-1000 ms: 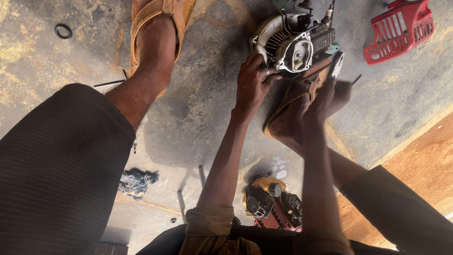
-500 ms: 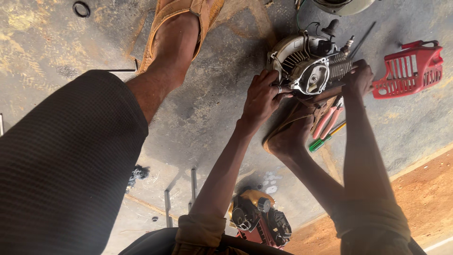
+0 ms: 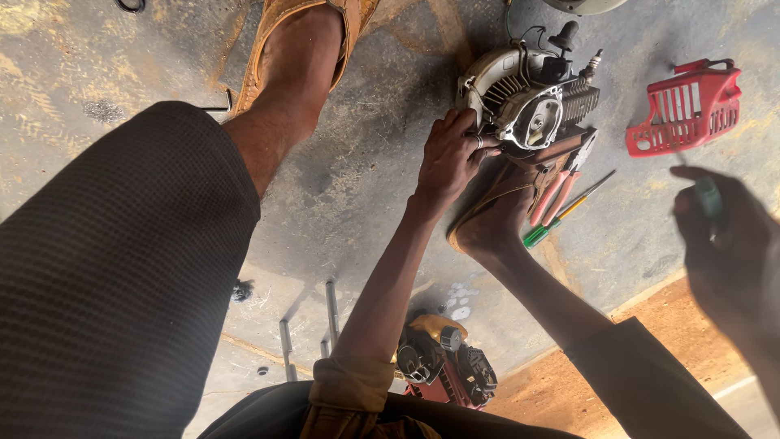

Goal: The person disassembles a small engine component using a screwdriver and pliers. They remove screws and parts, then reassemble the component and tighten the screws.

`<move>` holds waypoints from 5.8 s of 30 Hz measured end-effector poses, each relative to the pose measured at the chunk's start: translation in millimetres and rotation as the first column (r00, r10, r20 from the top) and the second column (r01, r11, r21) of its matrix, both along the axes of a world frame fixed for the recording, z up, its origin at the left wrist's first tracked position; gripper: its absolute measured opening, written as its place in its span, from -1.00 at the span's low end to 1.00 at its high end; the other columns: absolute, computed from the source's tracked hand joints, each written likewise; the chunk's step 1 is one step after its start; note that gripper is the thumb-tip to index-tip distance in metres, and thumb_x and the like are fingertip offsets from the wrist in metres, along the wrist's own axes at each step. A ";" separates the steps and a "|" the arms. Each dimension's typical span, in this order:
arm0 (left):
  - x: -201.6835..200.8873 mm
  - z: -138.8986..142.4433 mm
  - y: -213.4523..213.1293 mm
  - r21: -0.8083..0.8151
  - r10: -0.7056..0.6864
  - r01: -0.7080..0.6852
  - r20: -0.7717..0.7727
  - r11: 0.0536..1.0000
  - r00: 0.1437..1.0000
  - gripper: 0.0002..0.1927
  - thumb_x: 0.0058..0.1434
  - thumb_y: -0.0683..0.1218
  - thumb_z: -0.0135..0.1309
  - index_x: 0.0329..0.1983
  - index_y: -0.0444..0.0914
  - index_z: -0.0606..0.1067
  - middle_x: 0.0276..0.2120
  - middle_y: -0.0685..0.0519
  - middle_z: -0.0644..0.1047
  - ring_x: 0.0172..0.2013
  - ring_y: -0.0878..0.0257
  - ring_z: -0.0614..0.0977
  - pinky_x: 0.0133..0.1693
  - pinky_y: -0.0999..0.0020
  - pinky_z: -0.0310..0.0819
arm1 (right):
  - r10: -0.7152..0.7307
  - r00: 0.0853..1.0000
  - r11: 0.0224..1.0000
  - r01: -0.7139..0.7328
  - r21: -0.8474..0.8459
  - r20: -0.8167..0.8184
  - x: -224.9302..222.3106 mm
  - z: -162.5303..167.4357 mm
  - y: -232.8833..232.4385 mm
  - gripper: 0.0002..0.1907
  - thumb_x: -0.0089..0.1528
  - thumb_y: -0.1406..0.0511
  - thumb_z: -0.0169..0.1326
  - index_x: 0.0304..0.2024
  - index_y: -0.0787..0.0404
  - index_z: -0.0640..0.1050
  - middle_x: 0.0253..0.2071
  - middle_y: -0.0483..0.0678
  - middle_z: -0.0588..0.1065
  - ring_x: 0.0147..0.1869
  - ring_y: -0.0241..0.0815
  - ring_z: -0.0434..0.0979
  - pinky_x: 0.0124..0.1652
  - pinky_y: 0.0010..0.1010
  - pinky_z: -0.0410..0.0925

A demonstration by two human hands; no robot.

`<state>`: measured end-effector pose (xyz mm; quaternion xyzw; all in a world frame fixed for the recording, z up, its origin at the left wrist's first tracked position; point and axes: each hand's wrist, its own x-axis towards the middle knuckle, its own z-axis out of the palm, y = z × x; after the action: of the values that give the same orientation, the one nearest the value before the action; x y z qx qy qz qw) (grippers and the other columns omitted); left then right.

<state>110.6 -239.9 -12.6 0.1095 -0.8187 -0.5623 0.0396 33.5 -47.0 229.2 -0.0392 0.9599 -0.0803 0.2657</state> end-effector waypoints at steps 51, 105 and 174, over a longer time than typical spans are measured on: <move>15.5 -5.5 -35.1 0.074 0.015 -0.022 0.100 0.997 0.995 -0.76 0.06 -0.10 0.34 -0.17 -0.05 0.71 0.02 0.05 0.52 0.10 0.09 0.47 0.16 0.14 0.35 | 0.331 0.944 0.915 -0.315 -0.252 0.022 29.7 -68.5 -100.9 -0.75 0.39 0.48 0.06 0.12 0.29 0.48 0.00 0.14 0.57 0.07 0.06 0.65 -0.09 -0.21 0.49; 20.9 -10.9 -11.0 0.054 0.054 -0.061 0.122 0.997 0.991 -0.70 0.05 -0.04 0.37 -0.17 -0.24 0.67 -0.05 0.03 0.52 0.05 0.14 0.53 0.09 0.16 0.41 | 0.614 0.789 0.788 -0.611 -0.083 0.022 -1.6 -42.5 -84.8 -0.53 0.07 0.31 0.38 0.01 0.32 0.62 0.11 0.17 0.41 -0.07 0.01 0.67 -0.17 -0.33 0.58; 12.1 -4.2 1.6 -0.075 0.015 -0.007 0.106 0.997 0.994 -0.67 0.02 -0.02 0.37 -0.23 -0.31 0.65 -0.13 0.04 0.49 0.00 0.16 0.50 0.07 0.18 0.42 | 0.126 0.986 0.991 -0.131 0.038 0.112 4.5 -53.7 -60.6 -0.68 0.43 0.41 0.11 0.24 0.25 0.53 -0.22 0.06 0.63 -0.13 -0.11 0.66 -0.14 -0.27 0.47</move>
<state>122.8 -238.3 -16.8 0.1422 -0.8393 -0.5247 0.0027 38.0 -107.6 175.5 -0.0905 0.9410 -0.0434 0.3232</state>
